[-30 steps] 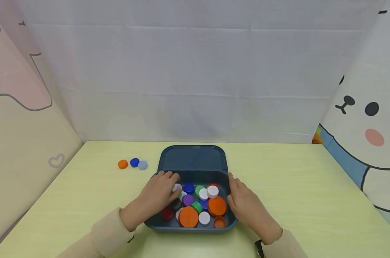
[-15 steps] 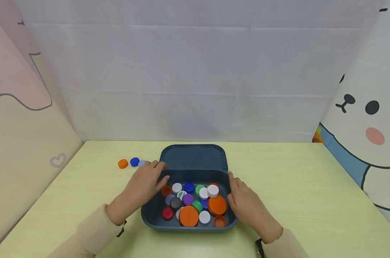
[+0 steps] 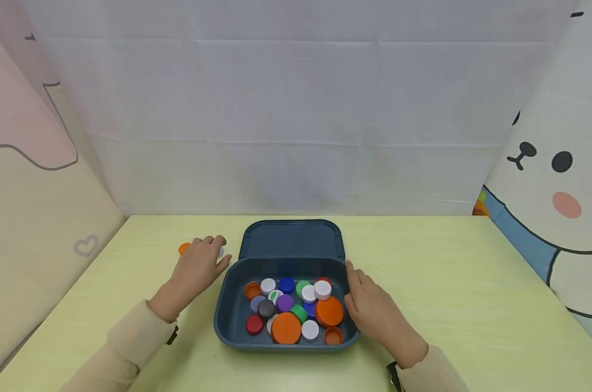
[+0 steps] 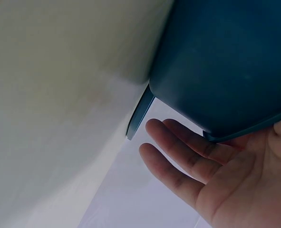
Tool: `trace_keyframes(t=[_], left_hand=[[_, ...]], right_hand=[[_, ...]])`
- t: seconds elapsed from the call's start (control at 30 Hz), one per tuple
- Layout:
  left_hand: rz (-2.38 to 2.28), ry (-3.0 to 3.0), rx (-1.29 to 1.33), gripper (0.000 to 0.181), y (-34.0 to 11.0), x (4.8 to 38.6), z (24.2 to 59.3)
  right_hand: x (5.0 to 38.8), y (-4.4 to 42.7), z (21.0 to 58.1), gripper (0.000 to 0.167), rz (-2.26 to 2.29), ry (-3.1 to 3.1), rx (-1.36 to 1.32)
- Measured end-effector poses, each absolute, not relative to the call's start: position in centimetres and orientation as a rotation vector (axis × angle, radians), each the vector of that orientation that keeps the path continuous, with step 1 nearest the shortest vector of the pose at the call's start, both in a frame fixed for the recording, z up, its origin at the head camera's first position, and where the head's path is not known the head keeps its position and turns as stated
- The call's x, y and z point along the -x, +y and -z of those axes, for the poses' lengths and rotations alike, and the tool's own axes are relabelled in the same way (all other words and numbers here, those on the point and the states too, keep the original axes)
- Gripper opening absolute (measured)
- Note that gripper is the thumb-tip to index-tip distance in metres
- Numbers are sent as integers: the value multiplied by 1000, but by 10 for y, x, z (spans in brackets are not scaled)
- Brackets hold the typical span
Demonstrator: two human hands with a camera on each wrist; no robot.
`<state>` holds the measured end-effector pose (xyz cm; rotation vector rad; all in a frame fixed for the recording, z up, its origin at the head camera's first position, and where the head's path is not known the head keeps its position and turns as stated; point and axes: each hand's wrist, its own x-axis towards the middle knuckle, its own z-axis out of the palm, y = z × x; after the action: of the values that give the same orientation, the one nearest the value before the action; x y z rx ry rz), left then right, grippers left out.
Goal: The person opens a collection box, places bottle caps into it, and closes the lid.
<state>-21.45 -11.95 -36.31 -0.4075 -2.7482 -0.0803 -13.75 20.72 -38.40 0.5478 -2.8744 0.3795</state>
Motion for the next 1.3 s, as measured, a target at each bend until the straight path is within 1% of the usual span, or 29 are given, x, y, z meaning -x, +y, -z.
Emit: trace_keyframes(t=[0.6,1.03,1.3], left_hand=[[64,-2896,276,27,-145,239,375],[46,-2914,274,23,-150,250,386],[45,-2975,250,21,-149,255,386]], right_hand=[[138,205,383,52,-389,-2875,-542],[139,205,384,52,-379,-2876,-531],[139,205,382,52,-372,-2878,-527]])
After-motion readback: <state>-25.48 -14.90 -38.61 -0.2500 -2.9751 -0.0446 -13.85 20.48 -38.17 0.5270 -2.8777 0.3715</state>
